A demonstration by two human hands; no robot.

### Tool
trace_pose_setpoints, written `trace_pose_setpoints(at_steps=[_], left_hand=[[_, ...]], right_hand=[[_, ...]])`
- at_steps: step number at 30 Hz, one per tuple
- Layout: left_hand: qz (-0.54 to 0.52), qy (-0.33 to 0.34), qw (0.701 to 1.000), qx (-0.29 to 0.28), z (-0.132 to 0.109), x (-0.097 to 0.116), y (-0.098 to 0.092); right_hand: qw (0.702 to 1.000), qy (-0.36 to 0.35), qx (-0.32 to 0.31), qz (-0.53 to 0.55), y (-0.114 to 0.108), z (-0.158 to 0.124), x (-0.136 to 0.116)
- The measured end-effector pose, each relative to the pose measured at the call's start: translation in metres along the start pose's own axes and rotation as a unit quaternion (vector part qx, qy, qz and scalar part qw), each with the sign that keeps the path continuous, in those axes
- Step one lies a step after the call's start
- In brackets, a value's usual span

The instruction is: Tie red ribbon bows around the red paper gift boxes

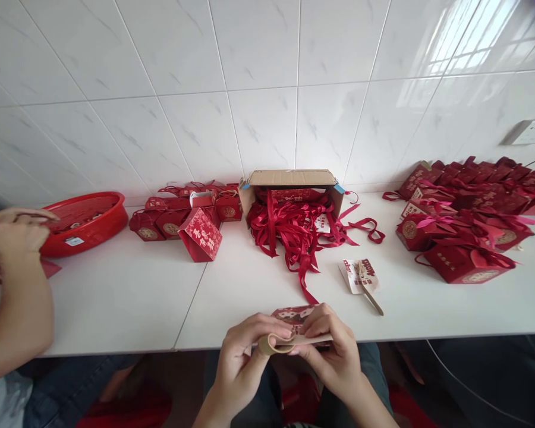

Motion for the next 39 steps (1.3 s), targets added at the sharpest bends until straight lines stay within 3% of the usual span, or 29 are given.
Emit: trace_pose_setpoints(at_steps=[9, 17, 24, 31, 39], left_hand=[[-0.024, 0.018, 0.999, -0.034, -0.006, -0.001, 0.000], [-0.055, 0.008, 0.998, -0.019, -0.008, -0.003, 0.001], [-0.031, 0.050, 0.998, -0.021, -0.005, -0.004, 0.000], [-0.017, 0.096, 0.995, -0.023, -0.003, 0.000, -0.002], [-0.077, 0.070, 0.994, 0.016, -0.013, -0.009, -0.001]], right_hand=[[0.999, -0.050, 0.011, -0.016, -0.001, -0.003, -0.003], [0.999, -0.052, -0.003, -0.002, 0.000, -0.004, -0.003], [0.998, -0.068, -0.008, -0.008, 0.001, -0.004, -0.003], [0.998, -0.063, -0.014, -0.005, 0.004, -0.005, -0.003], [0.999, -0.010, 0.003, 0.037, 0.006, -0.006, -0.003]])
Point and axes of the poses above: each hand's wrist, its own z-axis towards the middle knuckle, its own y-axis out of the palm, x = y × z, the point moved 2 cm from there along z, towards the middle knuckle, and after that the axes turned 3 degrees about z, right-handed, at the moved point
